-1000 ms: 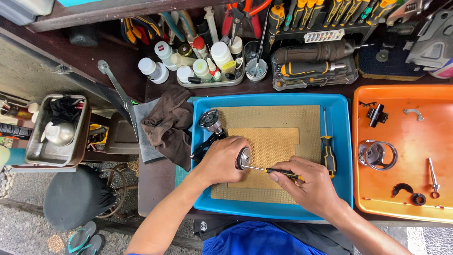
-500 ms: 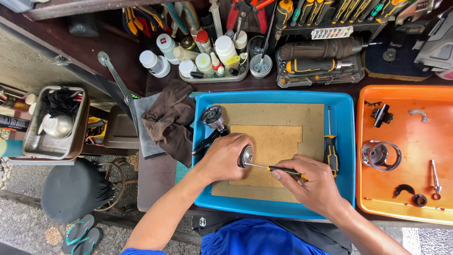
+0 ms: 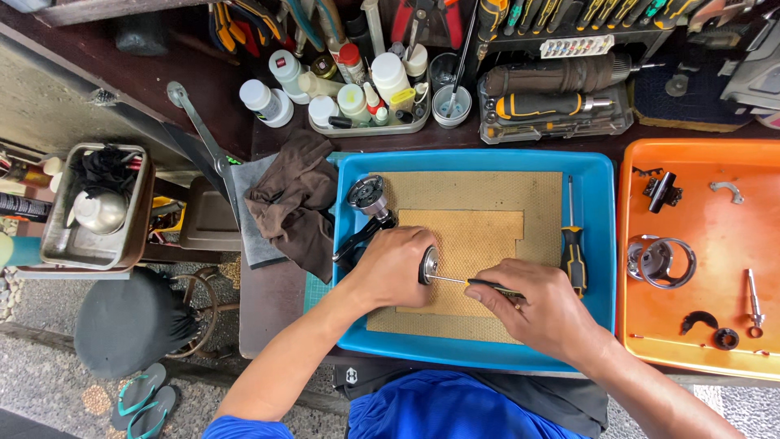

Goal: The person uses a screwdriver to loosen and remove a screw from a cylindrical mechanical part. They then separate the part into two pieces and place the components into an orange tray.

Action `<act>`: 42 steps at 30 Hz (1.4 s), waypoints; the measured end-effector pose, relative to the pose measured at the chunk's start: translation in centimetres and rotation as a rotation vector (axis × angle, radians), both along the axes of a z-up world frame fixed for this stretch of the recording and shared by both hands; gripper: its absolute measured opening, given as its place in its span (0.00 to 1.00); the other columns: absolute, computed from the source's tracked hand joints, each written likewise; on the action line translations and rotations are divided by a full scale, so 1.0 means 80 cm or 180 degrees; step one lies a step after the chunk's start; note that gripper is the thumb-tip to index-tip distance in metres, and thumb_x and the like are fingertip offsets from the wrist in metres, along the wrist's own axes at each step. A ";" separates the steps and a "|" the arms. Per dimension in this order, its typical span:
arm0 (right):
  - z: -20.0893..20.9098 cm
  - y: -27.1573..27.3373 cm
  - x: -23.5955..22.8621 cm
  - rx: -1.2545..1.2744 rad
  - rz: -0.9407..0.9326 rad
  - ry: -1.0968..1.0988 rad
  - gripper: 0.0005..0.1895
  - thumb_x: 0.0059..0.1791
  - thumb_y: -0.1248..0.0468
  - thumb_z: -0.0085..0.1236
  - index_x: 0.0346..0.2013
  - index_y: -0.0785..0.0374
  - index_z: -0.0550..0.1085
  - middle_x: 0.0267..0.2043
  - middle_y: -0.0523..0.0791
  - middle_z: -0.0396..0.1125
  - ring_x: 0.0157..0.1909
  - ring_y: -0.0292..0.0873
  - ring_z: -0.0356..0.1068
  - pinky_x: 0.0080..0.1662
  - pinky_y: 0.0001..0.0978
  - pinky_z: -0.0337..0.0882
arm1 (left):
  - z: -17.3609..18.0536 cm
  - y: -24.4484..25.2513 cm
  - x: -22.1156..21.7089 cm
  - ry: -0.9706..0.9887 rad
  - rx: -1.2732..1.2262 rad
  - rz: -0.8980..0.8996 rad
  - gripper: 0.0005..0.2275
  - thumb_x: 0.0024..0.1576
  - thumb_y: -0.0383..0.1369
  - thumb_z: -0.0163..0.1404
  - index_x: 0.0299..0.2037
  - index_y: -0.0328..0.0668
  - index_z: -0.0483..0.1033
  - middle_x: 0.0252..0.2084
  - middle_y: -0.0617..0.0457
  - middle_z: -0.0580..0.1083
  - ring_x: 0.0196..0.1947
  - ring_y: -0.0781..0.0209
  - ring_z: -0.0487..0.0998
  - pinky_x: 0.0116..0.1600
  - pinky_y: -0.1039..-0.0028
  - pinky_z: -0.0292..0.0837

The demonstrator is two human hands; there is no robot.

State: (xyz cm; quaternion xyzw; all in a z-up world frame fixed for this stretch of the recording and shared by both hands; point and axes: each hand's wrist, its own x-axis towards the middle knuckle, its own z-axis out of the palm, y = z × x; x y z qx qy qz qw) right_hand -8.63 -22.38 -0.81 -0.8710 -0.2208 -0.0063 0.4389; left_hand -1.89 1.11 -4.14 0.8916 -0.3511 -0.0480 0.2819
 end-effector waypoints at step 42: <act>0.023 0.009 0.012 0.0388 0.0054 0.1661 0.11 0.51 0.65 0.56 0.29 0.63 0.84 0.22 0.51 0.78 0.27 0.50 0.80 0.35 0.41 0.76 | 0.014 -0.003 0.003 0.0352 0.0193 -0.0122 0.18 0.30 0.26 0.49 0.34 0.39 0.77 0.25 0.52 0.75 0.27 0.50 0.79 0.40 0.64 0.78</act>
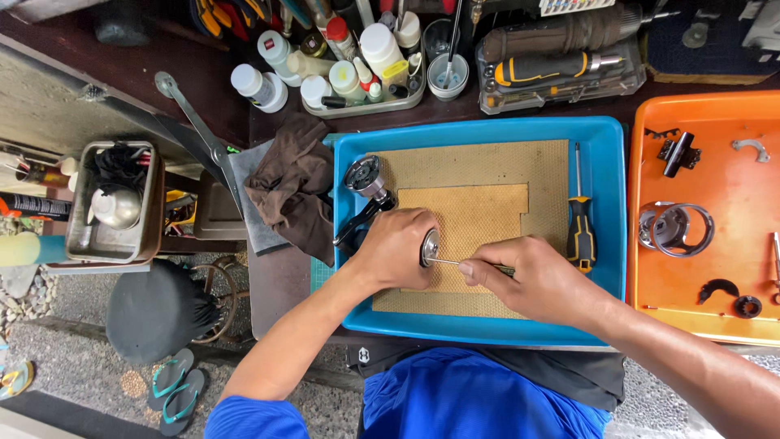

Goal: The person uses a screwdriver to loosen and remove a screw from a cylindrical mechanical part. They then separate the part into two pieces and place the components into an orange tray.

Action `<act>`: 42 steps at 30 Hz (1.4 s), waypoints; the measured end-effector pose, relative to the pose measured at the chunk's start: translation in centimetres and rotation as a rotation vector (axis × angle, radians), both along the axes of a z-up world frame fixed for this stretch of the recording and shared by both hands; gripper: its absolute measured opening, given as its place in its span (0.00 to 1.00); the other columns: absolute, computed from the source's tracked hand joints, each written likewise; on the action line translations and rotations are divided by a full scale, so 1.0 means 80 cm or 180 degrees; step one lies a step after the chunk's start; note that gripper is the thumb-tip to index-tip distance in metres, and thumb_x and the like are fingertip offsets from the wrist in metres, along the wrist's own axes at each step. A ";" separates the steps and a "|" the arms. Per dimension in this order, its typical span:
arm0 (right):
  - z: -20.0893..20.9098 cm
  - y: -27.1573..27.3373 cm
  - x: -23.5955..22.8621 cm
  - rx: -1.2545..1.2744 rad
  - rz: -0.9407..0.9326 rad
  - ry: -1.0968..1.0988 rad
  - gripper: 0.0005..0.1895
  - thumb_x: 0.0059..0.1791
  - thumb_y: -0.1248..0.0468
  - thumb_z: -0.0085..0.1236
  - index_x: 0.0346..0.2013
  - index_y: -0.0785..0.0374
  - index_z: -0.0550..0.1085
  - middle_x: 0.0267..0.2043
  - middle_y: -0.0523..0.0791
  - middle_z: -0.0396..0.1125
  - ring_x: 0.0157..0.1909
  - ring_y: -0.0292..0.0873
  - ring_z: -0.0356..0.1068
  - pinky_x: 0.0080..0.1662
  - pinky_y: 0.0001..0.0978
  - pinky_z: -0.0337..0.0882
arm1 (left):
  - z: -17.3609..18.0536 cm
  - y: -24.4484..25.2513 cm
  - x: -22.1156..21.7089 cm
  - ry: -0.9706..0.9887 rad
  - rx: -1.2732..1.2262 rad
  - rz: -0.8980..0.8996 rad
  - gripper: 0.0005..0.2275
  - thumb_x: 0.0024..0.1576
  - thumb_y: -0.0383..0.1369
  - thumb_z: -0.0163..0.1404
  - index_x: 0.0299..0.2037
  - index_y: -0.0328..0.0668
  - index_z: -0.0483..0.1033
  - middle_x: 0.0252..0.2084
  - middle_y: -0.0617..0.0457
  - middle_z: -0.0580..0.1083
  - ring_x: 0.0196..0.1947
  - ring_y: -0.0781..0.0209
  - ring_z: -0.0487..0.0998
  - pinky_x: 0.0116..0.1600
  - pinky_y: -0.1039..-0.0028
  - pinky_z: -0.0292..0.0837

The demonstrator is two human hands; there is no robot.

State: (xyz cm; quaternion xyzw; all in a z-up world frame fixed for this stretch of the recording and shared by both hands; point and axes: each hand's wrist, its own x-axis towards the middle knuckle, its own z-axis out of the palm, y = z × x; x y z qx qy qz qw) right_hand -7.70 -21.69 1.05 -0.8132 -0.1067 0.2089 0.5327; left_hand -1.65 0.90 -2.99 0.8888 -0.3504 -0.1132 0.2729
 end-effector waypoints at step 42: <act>-0.028 -0.008 0.014 -0.0655 0.0277 -0.2405 0.09 0.51 0.58 0.55 0.26 0.55 0.73 0.19 0.40 0.61 0.24 0.45 0.70 0.22 0.33 0.70 | 0.009 -0.004 -0.005 -0.0131 -0.0082 0.0184 0.17 0.29 0.26 0.49 0.32 0.37 0.78 0.24 0.51 0.75 0.27 0.46 0.80 0.36 0.63 0.77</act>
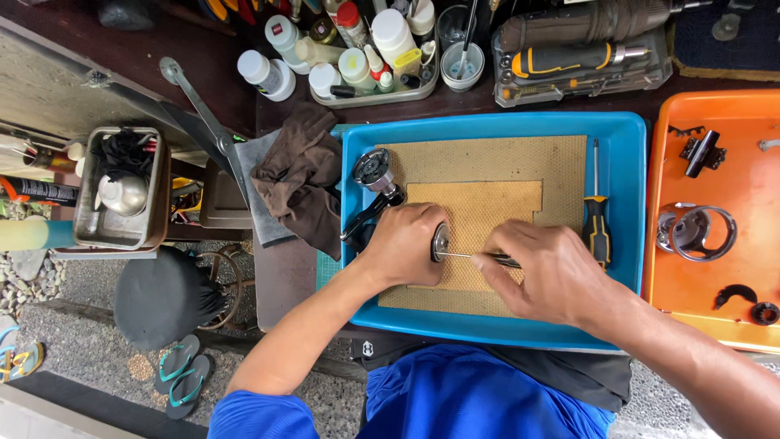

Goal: The person uses a screwdriver to loosen and remove a screw from a cylindrical mechanical part. They then separate the part into two pieces and place the components into an orange tray.

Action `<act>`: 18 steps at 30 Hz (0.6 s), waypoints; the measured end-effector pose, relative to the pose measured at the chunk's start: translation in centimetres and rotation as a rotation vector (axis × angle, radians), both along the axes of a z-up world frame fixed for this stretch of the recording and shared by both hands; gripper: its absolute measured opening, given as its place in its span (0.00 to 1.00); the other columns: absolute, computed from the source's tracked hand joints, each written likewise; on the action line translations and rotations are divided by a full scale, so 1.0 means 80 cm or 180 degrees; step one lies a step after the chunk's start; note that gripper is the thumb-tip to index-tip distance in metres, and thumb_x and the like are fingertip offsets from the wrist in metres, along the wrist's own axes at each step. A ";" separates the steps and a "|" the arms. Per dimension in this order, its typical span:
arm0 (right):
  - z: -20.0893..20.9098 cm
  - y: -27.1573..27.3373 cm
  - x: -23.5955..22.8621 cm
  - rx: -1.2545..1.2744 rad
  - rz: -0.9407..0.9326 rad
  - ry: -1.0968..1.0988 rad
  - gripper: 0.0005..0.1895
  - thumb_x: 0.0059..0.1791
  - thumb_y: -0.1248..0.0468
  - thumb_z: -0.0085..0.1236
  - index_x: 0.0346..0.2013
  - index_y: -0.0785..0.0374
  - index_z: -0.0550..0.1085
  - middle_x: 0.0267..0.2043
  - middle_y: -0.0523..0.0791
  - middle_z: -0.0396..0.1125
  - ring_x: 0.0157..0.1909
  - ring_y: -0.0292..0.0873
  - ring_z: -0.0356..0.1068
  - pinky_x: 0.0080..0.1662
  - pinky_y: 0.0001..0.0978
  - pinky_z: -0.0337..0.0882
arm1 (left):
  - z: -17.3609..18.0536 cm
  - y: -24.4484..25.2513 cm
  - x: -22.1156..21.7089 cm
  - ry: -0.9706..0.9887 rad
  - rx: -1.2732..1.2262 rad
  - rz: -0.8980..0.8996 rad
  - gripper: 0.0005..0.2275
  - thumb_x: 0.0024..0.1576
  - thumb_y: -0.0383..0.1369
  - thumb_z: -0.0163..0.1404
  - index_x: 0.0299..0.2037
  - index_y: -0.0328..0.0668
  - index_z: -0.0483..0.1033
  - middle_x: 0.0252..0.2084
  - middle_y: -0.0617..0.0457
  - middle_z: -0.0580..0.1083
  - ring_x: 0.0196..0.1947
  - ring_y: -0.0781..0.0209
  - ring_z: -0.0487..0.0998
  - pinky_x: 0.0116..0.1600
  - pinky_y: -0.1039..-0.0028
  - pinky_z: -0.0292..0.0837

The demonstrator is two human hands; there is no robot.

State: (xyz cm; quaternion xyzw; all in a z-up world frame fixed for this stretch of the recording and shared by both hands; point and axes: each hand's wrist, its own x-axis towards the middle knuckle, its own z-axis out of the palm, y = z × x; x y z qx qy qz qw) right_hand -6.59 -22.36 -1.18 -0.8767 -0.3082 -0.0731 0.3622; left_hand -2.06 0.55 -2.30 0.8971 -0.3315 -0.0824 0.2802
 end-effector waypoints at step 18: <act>0.009 0.005 -0.017 0.1702 -0.0482 0.0997 0.09 0.40 0.74 0.67 0.32 0.64 0.77 0.31 0.47 0.73 0.26 0.38 0.72 0.27 0.26 0.74 | -0.007 0.008 -0.002 -0.0167 -0.0273 0.0074 0.16 0.30 0.25 0.51 0.32 0.37 0.77 0.24 0.48 0.74 0.27 0.41 0.80 0.36 0.60 0.77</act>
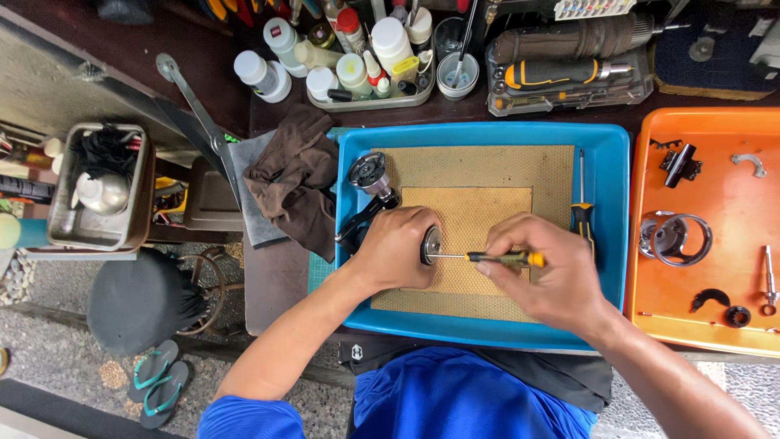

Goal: The person uses a screwdriver to loosen and remove a screw from a cylindrical mechanical part. They then separate the part into two pieces and place the components into an orange tray.

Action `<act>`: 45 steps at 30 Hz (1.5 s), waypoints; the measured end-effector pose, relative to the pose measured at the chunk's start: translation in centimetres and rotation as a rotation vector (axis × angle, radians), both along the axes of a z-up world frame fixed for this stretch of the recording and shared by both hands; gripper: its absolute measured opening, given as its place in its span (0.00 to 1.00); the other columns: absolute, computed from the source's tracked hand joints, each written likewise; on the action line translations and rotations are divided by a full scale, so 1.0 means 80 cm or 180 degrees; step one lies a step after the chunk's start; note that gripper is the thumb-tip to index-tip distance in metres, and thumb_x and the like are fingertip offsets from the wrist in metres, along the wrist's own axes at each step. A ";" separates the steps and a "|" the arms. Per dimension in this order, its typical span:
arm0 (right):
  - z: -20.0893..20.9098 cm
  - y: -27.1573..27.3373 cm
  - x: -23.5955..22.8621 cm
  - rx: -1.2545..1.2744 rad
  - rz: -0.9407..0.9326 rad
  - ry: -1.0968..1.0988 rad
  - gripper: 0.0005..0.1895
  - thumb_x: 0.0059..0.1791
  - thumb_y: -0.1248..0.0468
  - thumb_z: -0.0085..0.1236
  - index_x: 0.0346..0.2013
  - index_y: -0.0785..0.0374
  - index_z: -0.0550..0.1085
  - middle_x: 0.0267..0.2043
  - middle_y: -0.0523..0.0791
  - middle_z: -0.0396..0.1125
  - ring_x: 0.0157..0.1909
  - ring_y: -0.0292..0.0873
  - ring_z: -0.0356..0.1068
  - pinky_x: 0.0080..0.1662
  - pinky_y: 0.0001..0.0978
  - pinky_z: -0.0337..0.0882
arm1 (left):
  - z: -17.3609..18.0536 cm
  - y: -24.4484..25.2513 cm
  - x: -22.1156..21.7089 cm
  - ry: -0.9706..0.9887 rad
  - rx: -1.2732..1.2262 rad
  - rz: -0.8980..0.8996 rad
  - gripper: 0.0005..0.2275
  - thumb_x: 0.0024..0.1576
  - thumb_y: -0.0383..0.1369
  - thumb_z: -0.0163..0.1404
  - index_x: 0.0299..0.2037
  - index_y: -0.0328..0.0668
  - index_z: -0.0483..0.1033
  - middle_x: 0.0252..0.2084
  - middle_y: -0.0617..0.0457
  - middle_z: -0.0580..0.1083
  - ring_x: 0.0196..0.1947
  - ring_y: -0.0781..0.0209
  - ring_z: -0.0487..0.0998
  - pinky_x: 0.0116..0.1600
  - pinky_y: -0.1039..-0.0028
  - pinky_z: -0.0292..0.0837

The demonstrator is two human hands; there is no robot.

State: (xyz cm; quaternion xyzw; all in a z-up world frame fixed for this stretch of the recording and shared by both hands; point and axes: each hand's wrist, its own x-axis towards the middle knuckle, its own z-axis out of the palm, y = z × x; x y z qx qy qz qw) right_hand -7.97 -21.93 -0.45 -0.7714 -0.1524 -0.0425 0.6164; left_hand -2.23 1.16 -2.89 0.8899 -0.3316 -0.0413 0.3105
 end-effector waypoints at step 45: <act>-0.003 0.013 -0.016 -0.0505 -0.0842 0.0301 0.04 0.48 0.67 0.66 0.37 0.62 0.82 0.18 0.51 0.69 0.19 0.41 0.66 0.25 0.31 0.69 | 0.018 0.004 -0.004 0.0261 -0.0030 -0.0039 0.19 0.33 0.23 0.50 0.38 0.31 0.78 0.28 0.45 0.76 0.30 0.43 0.81 0.37 0.59 0.78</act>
